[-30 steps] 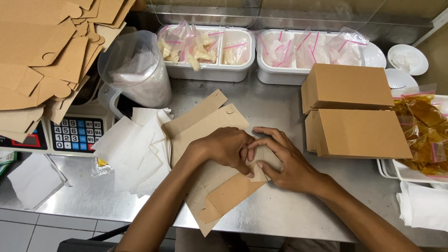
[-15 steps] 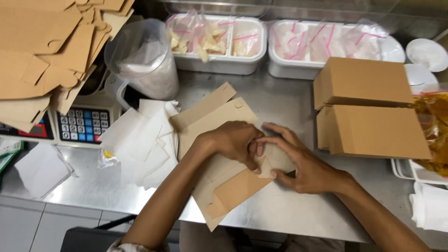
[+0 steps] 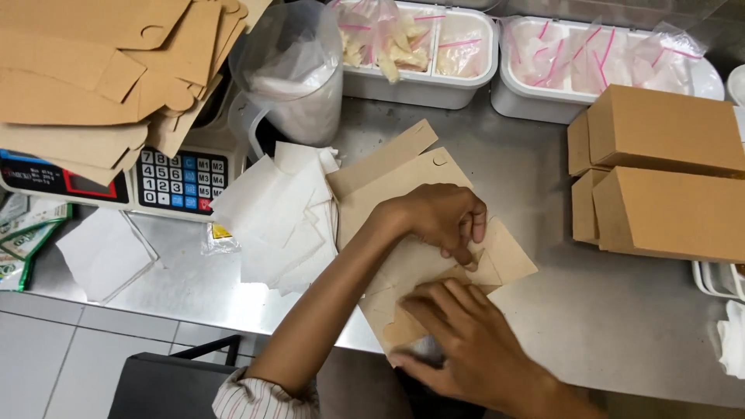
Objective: The person folds flat cardboard pieces into small boxes by hand. They crease the pre-scored lines, fold the side flaps, and tuck the tabs to form a finished box, then place it on a stack of completed boxes.
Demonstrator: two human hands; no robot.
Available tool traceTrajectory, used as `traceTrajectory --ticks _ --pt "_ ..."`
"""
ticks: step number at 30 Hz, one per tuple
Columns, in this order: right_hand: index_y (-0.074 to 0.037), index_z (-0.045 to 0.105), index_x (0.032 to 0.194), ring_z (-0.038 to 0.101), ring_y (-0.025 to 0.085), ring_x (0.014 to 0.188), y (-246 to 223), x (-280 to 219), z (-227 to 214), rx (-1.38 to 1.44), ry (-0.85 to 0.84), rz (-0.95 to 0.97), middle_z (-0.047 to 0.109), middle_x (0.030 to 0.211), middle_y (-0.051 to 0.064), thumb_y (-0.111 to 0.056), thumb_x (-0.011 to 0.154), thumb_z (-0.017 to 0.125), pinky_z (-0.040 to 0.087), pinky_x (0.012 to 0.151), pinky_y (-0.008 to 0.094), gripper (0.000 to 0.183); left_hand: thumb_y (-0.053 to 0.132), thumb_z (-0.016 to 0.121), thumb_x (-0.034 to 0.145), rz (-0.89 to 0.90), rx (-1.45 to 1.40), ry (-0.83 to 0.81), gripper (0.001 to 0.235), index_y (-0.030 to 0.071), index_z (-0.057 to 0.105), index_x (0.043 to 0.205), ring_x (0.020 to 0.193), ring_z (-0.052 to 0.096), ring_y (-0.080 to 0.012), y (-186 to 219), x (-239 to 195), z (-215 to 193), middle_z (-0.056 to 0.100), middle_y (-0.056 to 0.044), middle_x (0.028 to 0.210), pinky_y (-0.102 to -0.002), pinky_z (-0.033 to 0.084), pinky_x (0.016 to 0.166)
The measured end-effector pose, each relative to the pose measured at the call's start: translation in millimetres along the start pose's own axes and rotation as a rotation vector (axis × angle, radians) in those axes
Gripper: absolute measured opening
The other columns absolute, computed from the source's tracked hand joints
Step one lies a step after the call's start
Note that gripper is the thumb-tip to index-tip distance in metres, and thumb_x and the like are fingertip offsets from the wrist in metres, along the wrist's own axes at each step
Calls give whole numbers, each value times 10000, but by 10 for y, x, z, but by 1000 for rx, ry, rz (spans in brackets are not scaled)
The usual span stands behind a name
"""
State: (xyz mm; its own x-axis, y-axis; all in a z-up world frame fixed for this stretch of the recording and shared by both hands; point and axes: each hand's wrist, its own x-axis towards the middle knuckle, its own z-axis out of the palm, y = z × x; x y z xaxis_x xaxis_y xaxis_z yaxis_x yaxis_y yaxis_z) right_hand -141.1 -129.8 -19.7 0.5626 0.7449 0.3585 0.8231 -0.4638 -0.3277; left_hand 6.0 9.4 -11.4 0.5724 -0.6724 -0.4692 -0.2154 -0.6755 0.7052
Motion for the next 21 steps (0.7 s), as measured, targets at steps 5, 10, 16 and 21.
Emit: traceTrajectory --ticks 5,10,16,21 --pt "-87 672 1194 606 275 1038 -156 4 114 -114 24 80 627 1161 96 -500 911 768 492 924 403 510 330 911 707 -14 -25 1 388 181 686 986 664 636 -86 39 -78 -28 745 55 710 -259 460 632" --pt "-84 691 1155 659 245 986 -230 -13 49 -104 95 51 679 1148 74 -285 896 749 528 887 376 333 338 901 704 -29 -30 3 403 180 671 995 694 636 -88 21 -96 -9 734 45 701 -256 443 677" --pt "-70 730 1015 688 202 847 -32 -73 -7 31 200 80 709 944 48 -75 895 693 568 813 342 126 344 879 704 -1 -127 -49 565 120 641 1165 781 708 -119 -32 -88 -6 769 -8 904 -268 514 709" --pt "-134 749 1101 642 251 1148 103 -239 151 -54 246 186 694 1200 60 -212 917 724 489 954 392 201 220 776 800 9 -161 -20 401 126 663 1173 783 671 -116 -36 -128 -3 739 1 834 -265 494 738"
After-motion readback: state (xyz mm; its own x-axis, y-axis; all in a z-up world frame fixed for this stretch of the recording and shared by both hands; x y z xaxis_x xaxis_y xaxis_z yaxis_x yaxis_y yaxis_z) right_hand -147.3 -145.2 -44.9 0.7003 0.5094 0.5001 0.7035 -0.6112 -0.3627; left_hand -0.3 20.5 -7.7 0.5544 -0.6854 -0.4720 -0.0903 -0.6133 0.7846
